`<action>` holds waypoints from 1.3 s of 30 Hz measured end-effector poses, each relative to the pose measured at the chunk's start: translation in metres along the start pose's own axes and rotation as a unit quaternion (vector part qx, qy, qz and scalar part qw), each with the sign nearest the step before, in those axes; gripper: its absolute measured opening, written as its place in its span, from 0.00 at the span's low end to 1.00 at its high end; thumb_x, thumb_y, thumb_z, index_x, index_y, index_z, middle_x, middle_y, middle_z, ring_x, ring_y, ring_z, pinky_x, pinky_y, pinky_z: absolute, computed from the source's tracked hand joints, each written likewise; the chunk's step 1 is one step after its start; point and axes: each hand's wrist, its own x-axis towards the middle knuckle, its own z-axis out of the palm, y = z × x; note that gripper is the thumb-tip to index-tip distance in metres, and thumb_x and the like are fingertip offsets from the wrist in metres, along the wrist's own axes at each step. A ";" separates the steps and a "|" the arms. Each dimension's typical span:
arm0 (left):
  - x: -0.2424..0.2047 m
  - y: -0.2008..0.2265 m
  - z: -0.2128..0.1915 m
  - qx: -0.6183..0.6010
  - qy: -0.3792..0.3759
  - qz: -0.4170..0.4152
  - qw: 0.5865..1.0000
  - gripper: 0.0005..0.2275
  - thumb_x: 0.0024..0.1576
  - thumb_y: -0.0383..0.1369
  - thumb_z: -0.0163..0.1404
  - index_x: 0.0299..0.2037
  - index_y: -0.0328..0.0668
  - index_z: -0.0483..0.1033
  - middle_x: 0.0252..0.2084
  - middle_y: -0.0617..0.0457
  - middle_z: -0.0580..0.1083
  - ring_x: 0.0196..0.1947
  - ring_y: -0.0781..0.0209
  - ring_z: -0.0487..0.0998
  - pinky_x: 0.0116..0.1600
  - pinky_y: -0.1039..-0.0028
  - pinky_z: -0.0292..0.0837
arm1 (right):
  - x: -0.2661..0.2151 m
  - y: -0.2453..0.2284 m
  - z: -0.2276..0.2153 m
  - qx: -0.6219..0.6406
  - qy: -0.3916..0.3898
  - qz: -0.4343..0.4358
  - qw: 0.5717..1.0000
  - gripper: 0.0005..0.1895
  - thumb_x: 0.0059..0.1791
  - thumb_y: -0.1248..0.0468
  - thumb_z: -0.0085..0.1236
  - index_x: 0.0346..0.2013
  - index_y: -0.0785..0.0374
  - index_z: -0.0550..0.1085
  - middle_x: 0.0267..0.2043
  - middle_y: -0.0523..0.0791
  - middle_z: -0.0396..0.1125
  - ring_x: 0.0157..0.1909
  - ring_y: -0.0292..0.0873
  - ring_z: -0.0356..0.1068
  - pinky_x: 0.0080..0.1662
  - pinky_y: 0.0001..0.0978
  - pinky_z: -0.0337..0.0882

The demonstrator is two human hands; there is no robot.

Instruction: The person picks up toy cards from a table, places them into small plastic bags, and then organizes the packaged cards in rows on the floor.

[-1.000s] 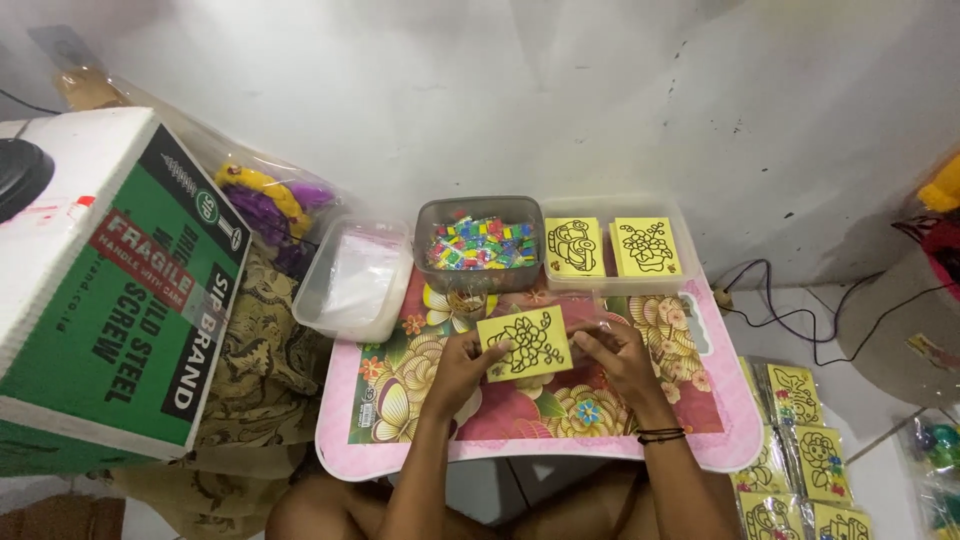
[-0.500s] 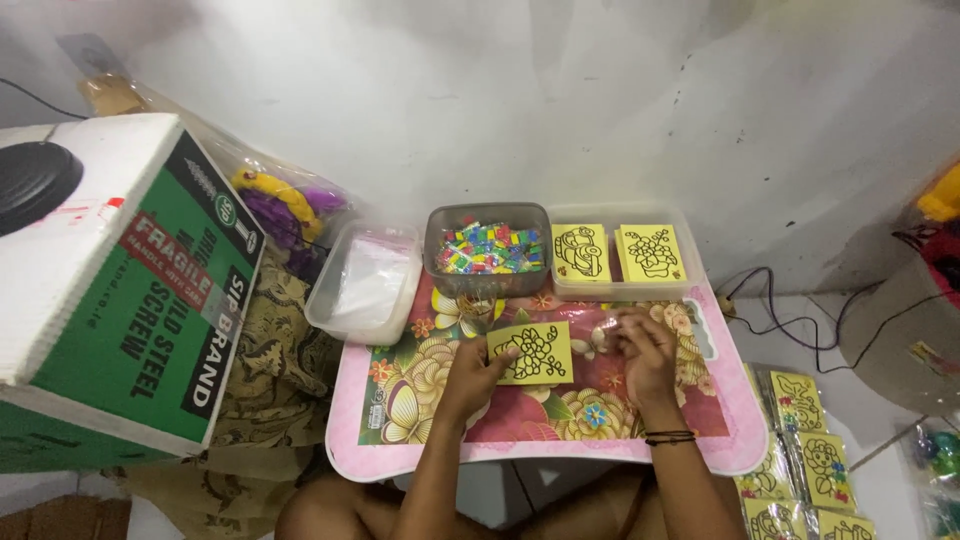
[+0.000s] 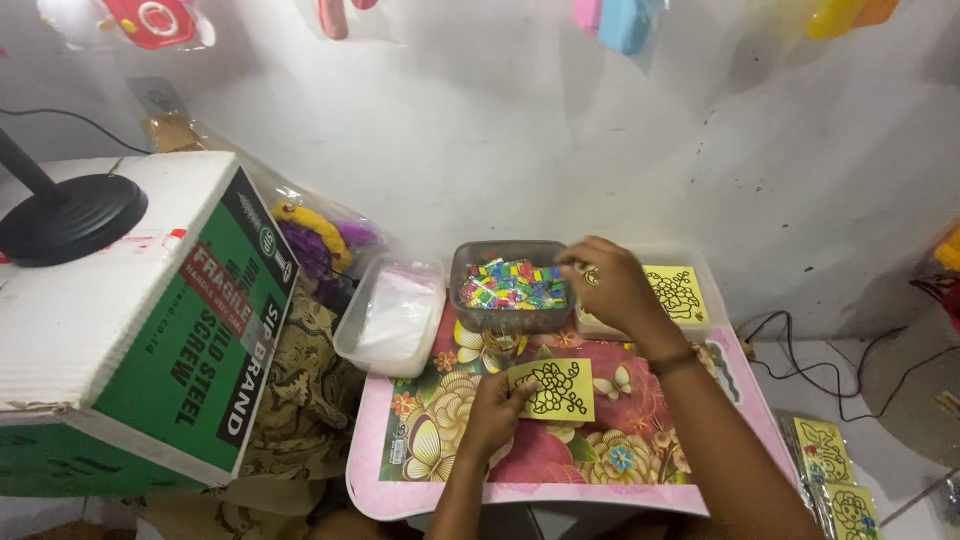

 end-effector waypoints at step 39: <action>0.007 -0.012 -0.001 0.030 0.026 0.013 0.999 0.16 0.63 0.36 0.54 0.23 0.40 0.72 0.16 0.56 0.65 0.20 0.65 0.60 0.29 0.73 0.59 | -0.192 0.102 0.012 0.357 0.150 0.283 0.877 0.29 0.45 0.74 0.60 0.61 0.66 0.68 0.35 0.53 0.72 0.27 0.41 0.72 0.30 0.31 0.76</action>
